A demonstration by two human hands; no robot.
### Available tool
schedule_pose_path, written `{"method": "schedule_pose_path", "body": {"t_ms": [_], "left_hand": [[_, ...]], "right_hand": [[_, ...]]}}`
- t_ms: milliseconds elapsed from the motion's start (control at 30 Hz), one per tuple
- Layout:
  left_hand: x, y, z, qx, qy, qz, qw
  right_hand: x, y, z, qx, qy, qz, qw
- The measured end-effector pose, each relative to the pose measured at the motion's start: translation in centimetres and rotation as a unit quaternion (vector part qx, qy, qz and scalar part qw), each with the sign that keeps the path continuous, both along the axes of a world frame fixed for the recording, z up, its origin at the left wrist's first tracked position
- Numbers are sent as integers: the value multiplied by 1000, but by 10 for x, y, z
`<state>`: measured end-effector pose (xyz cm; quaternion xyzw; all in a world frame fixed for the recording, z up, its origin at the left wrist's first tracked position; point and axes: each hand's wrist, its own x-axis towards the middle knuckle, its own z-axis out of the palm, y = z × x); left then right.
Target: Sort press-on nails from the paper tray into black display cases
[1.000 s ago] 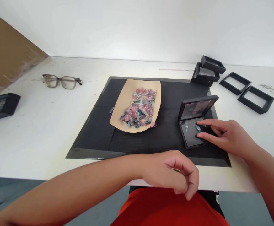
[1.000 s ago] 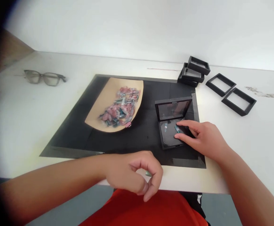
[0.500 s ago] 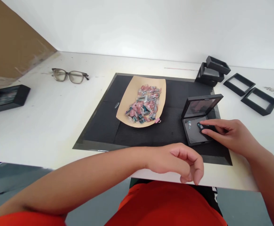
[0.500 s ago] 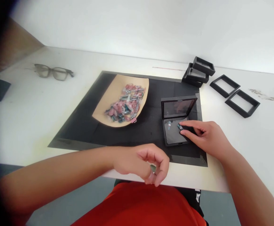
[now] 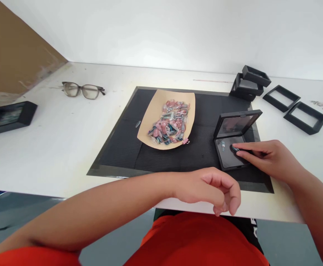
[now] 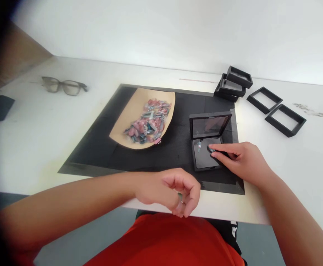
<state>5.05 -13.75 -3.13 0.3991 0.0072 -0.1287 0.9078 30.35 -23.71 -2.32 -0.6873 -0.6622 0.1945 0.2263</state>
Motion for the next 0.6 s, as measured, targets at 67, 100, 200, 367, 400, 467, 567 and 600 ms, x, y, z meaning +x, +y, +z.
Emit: {"method": "schedule_pose_path", "body": {"t_ms": [67, 100, 200, 367, 400, 467, 567, 600], "left_hand": [[0, 0, 1, 1, 0, -1, 1000], [0, 0, 2, 3, 1, -2, 1000], [-1, 0, 2, 7, 5, -3, 1000], [-2, 0, 3, 8, 4, -4, 1000], [-2, 0, 3, 9, 4, -5, 1000], [-1, 0, 3, 12, 5, -6, 1000], [-2, 0, 4, 22, 10, -7, 1000], [-2, 0, 4, 25, 11, -9, 1000]], "right_hand": [[-1, 0, -1, 5, -7, -6, 1000], [-2, 1, -2, 9, -10, -10, 1000], [-4, 1, -4, 24, -19, -25, 999], [-5, 1, -6, 34, -24, -41, 998], [-5, 1, -6, 34, -24, -42, 998], [-6, 1, -6, 32, -24, -44, 998], [-6, 1, -6, 27, -23, -44, 998], [-6, 1, -5, 26, -23, -44, 998]]}}
